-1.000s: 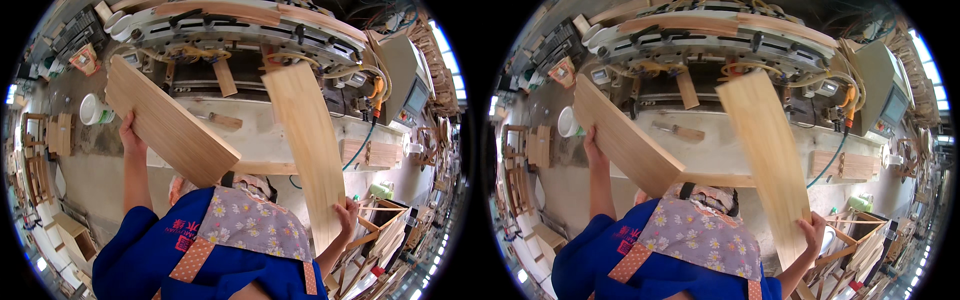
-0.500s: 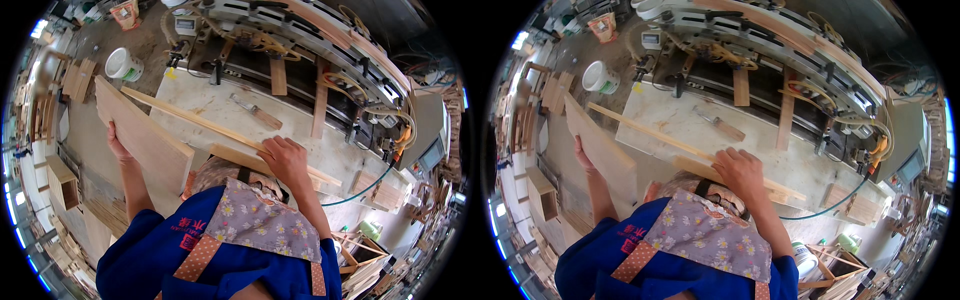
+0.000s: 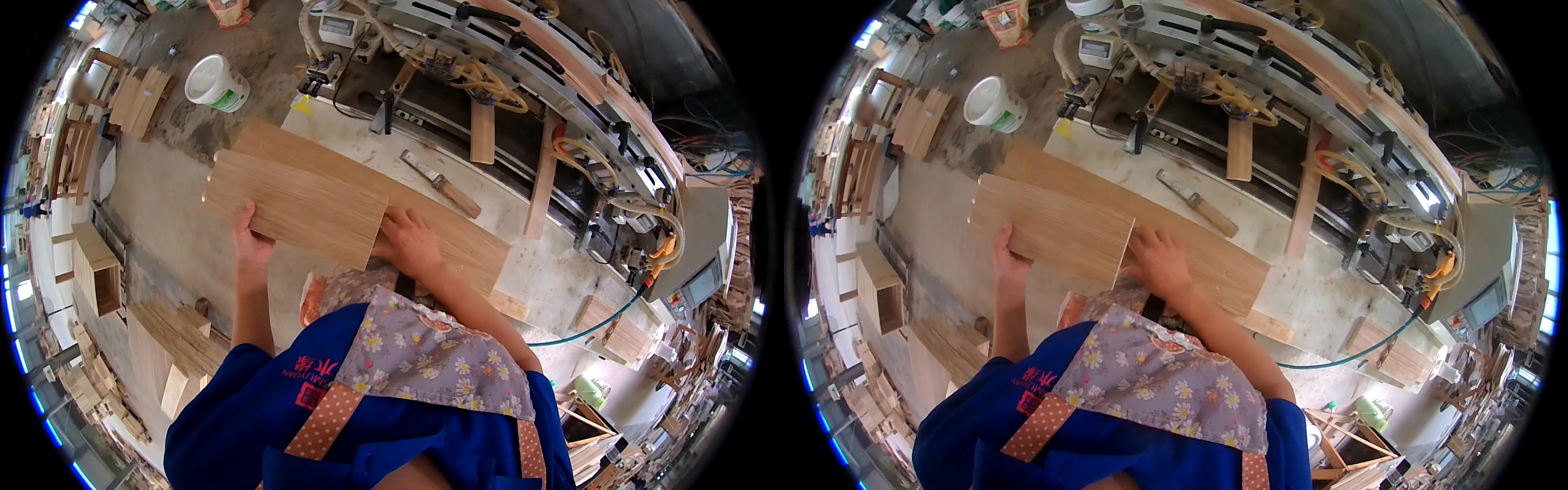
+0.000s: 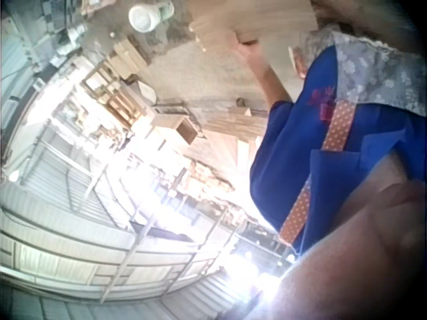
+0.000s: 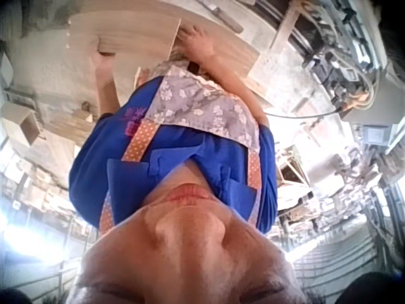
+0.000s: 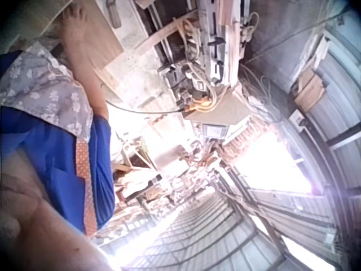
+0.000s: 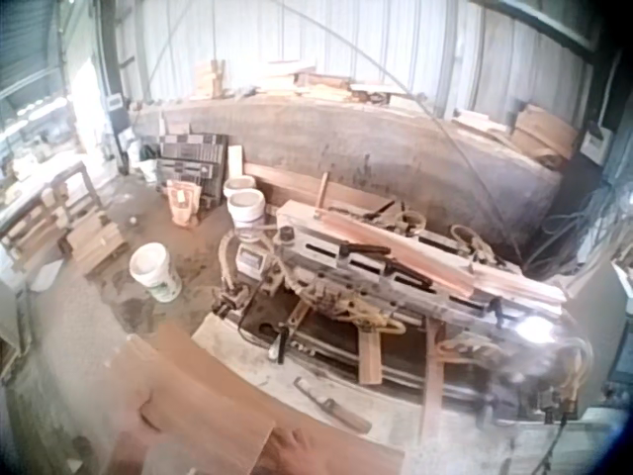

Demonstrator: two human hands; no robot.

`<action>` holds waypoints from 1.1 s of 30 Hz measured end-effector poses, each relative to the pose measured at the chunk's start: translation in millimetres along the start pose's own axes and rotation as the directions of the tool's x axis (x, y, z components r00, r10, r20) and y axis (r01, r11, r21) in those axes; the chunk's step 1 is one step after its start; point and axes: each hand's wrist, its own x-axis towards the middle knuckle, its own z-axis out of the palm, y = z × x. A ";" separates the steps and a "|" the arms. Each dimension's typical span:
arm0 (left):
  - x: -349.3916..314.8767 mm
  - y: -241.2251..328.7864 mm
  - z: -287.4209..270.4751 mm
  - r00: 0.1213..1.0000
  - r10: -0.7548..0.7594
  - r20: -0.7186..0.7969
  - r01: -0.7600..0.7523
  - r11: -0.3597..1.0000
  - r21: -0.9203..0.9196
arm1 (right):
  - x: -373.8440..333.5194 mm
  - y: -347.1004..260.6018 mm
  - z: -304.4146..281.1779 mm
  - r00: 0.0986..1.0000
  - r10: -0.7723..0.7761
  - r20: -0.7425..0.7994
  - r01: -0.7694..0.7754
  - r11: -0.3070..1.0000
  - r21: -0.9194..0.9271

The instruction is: The person operates a woodworking machine in a workshop, feeding wooden planks through the machine to shape them. They handle the planks by hand, adjusting their position and using a handheld device to assist with the process. The person stacks the processed planks on the machine's output area.

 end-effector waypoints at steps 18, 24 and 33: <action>13.4 18.3 43.7 0.859 -0.501 -0.107 0.260 0.245 0.934 | 14.2 138.8 -59.9 0.685 0.719 -0.122 -0.729 0.673 -0.125; 1.9 -65.8 138.8 0.841 -0.120 0.527 -0.494 0.225 0.840 | -75.9 142.5 -115.7 0.529 0.748 -0.401 -0.826 0.562 -0.041; -19.5 -223.6 237.6 0.218 -0.381 0.899 -0.960 -0.251 0.127 | -129.1 113.7 -92.1 0.517 0.850 -0.100 -0.855 0.518 -0.018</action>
